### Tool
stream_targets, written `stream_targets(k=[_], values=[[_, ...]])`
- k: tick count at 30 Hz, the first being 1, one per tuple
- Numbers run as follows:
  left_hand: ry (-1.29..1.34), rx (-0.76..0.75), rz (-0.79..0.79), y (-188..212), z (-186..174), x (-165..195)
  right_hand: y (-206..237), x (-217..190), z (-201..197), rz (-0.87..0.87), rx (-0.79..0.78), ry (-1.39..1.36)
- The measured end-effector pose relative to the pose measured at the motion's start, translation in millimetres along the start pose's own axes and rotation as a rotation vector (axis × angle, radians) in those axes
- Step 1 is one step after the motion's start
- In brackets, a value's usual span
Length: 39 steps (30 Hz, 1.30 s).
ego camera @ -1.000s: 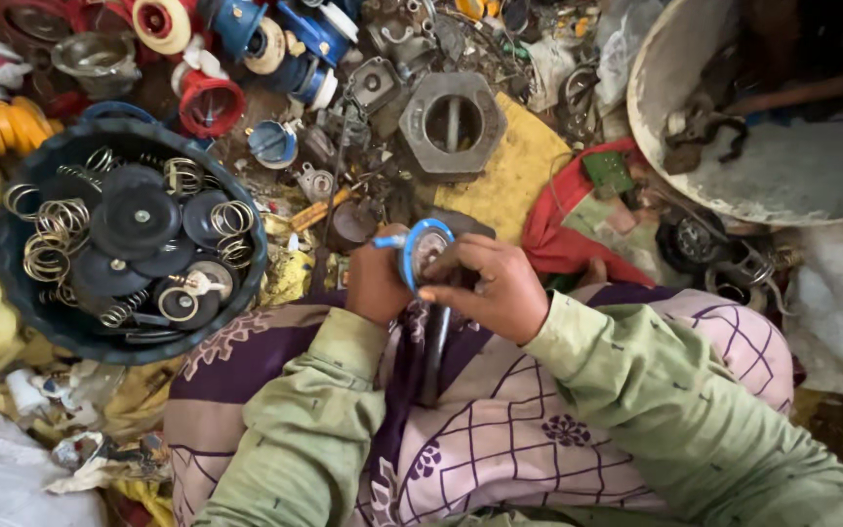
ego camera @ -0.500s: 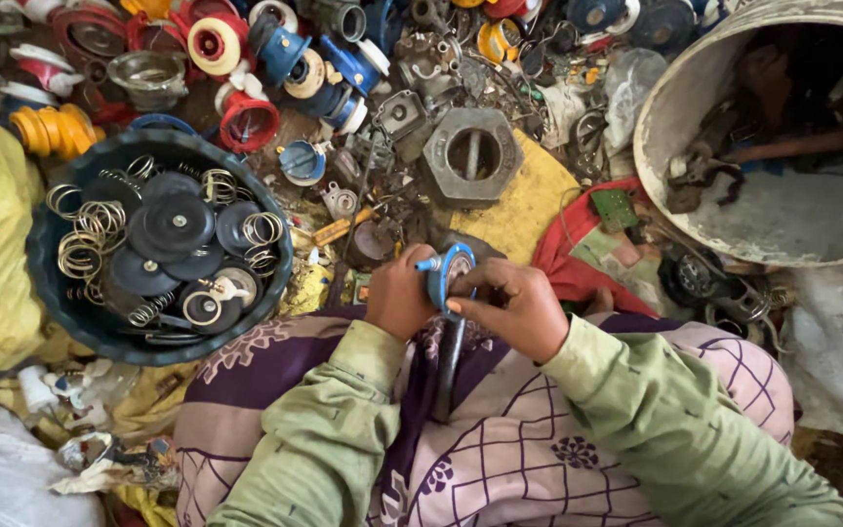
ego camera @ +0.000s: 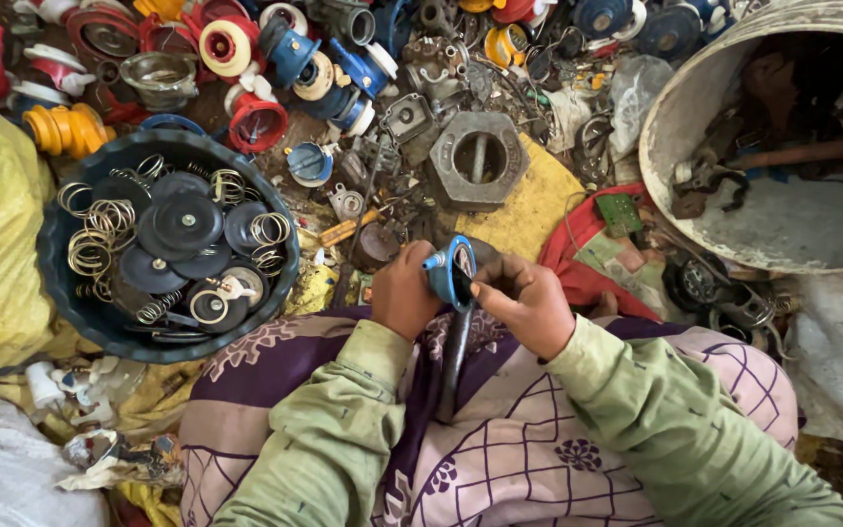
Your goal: The person sits on the floor surrounded by mechanical parts and uses a hammer to strike and separate components of a blue mechanical part. They repeatedly hit the part, remove a white ring, and place it aside before continuing to work on the same part.
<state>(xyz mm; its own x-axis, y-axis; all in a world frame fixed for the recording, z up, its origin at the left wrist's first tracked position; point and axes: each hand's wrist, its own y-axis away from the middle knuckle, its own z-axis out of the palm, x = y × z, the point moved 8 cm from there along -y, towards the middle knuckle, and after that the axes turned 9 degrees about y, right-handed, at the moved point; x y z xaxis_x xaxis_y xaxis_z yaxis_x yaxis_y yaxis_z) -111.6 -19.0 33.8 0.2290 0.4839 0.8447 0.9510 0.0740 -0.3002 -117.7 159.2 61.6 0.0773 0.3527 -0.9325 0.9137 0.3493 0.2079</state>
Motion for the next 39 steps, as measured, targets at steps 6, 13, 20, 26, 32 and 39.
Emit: stream_targets(k=[6,13,20,26,32,39], values=[[-0.007,-0.059,-0.026,2,4,-3,6,-20,3,-0.055,0.014,0.126],[0.528,-0.587,-0.232,16,49,-7,-2,-86,-36,-0.316,0.186,0.552],[0.829,-0.808,-0.307,24,52,5,4,-104,-21,-0.548,-0.335,0.602],[0.859,-0.945,-0.378,39,61,7,7,-89,-3,-0.49,-0.522,0.509],[0.806,-0.989,-0.434,47,65,1,8,-86,3,-0.477,-0.543,0.486],[0.79,-1.028,-0.264,45,62,11,7,-85,9,-0.425,-0.601,0.42]])
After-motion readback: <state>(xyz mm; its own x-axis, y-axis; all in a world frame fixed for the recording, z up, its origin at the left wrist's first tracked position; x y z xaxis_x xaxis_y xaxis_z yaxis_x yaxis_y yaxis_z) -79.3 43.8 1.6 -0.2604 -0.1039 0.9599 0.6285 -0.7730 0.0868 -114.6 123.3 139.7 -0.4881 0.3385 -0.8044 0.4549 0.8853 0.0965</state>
